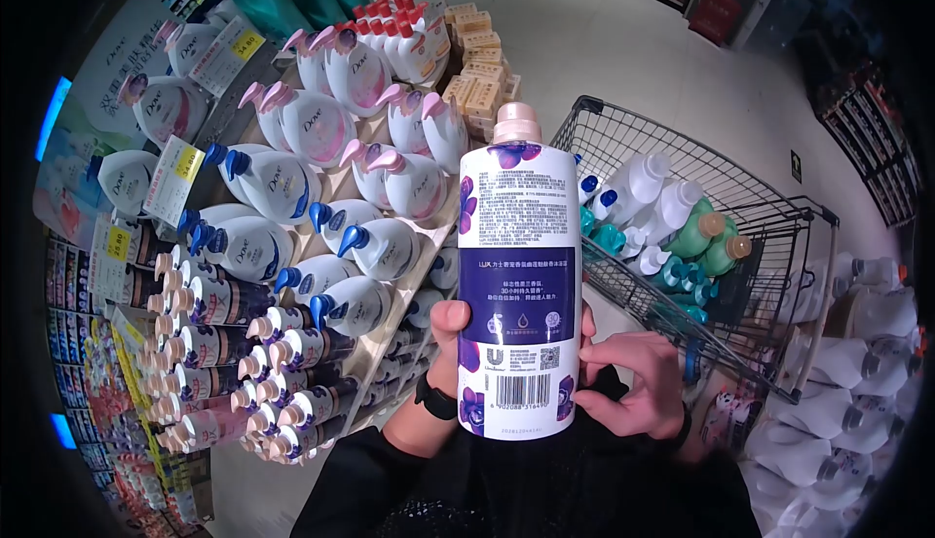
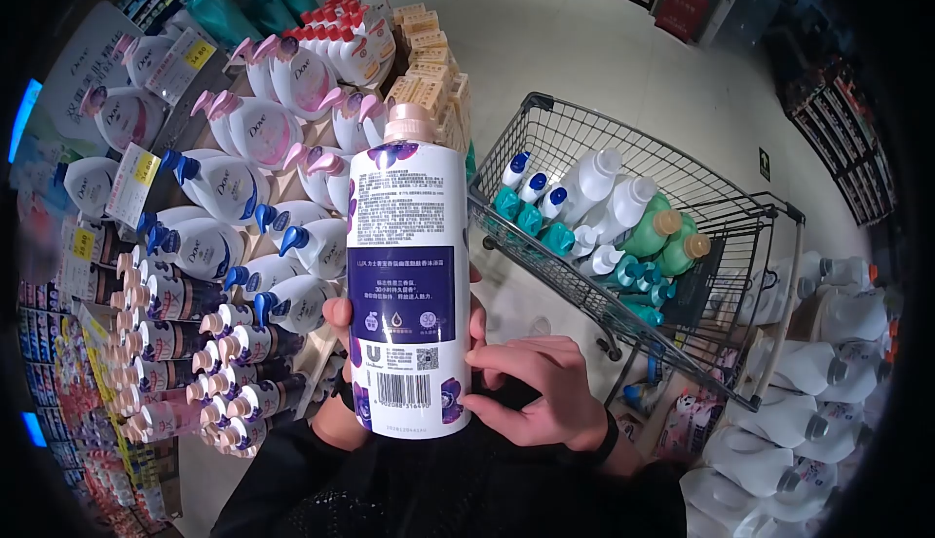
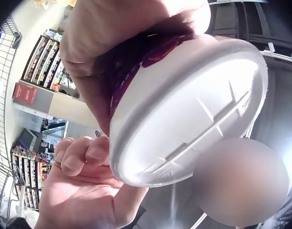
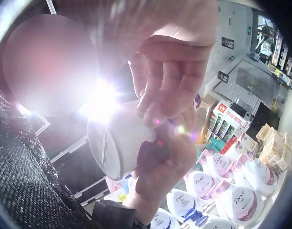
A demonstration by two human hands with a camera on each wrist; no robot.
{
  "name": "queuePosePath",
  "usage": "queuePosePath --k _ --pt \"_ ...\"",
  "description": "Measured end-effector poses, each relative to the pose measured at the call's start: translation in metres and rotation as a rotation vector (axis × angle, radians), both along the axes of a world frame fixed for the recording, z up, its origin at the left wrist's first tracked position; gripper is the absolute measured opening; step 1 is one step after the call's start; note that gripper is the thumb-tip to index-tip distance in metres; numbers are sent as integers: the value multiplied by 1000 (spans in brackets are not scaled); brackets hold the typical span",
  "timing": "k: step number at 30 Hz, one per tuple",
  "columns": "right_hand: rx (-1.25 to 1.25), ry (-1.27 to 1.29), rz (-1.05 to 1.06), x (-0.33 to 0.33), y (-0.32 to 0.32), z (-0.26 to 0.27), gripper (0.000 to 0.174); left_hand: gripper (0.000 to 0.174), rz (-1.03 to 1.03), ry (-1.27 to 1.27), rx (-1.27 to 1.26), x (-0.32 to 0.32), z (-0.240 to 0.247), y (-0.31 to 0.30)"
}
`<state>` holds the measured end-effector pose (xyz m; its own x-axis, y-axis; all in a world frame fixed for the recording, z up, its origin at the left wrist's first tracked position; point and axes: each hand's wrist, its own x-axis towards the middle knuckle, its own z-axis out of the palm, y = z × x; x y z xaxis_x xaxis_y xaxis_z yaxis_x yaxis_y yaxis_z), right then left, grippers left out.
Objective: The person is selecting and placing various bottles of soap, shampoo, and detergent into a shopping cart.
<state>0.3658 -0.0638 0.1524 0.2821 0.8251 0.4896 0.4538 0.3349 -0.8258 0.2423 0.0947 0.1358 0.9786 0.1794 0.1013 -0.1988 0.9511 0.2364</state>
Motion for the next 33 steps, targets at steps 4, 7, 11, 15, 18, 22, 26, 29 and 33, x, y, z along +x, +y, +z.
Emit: queuePosePath --k 4,7,11,15,18,22,26,29,33 --pt "-37 -23 -14 7 15 1 38 109 59 138 176 -1 -4 20" --pt "-153 -102 -93 9 25 5 39 93 201 368 706 -17 -9 39" --pt "-213 86 -151 16 31 2 58 85 444 624 1457 -12 -26 45" --pt "-393 155 -207 23 41 16 63 84 572 573 1858 -12 -43 41" --pt "-543 107 -230 20 45 18 57 85 565 561 1860 -19 -52 42" --pt "-482 56 -240 17 68 20 47 88 534 552 1935 -23 -58 65" --pt "-618 -121 -303 -6 174 100 40 86 355 462 1837 -43 13 179" --pt "-585 -214 -253 33 151 68 35 86 389 468 1798 -9 -29 146" --pt "-521 -186 -179 114 82 13 29 86 511 424 1738 69 -93 63"
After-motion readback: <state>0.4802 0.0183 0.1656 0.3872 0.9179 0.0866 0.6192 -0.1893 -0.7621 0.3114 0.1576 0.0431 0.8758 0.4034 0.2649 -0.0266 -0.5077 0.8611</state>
